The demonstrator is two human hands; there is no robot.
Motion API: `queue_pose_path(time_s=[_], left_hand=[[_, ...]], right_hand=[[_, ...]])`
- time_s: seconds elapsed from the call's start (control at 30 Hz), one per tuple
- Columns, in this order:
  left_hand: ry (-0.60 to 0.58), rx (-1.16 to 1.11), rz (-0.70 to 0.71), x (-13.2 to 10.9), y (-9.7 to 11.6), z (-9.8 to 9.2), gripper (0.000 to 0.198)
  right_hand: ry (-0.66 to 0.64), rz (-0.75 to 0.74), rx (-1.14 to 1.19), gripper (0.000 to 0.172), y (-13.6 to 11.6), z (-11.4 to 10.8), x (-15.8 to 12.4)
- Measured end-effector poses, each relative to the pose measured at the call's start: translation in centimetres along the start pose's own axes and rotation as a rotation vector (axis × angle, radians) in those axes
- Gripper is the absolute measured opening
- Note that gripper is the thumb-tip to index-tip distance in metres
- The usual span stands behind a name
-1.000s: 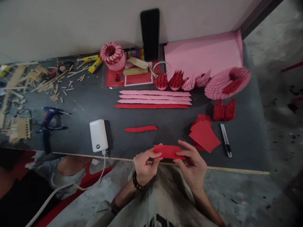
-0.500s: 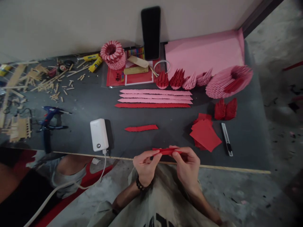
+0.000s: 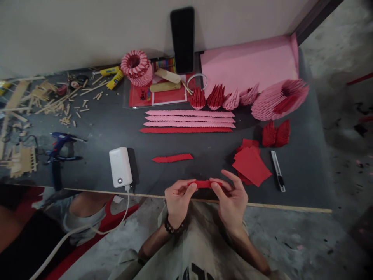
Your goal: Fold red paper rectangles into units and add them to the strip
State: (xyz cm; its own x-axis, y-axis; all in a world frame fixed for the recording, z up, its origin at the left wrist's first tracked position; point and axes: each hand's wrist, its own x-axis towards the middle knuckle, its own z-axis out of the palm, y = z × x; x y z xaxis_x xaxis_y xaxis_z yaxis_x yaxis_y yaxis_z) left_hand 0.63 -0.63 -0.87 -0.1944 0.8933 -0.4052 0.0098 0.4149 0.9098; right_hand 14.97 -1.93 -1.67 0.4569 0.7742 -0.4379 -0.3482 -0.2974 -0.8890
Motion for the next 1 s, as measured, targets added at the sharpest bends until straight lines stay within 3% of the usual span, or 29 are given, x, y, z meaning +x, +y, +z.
queue_pose_path(time_s=[0.27,0.47,0.63,0.8,1.0], left_hand=[[-0.156,-0.010,-0.065,0.6,0.4,-0.4,0.032],[-0.082,0.032,0.114,0.2,0.2,0.3,0.030],[-0.083,-0.120,0.116,-0.1,0.5,1.3,0.034],[-0.101,-0.025,0.161,-0.4,0.9,1.2,0.031],[-0.189,-0.113,0.035,-0.7,0.9,0.9,0.036]], right_hand=[[-0.007,0.050,-0.066,0.067,-0.9,-0.4,0.3],[-0.028,0.042,-0.028,0.074,-0.4,-0.5,0.0],[-0.180,0.021,0.078,0.095,0.2,0.7,-0.9],[-0.084,0.105,0.115,0.092,0.2,2.1,-1.9],[-0.046,0.143,0.098,0.098,-0.2,1.3,-1.2]])
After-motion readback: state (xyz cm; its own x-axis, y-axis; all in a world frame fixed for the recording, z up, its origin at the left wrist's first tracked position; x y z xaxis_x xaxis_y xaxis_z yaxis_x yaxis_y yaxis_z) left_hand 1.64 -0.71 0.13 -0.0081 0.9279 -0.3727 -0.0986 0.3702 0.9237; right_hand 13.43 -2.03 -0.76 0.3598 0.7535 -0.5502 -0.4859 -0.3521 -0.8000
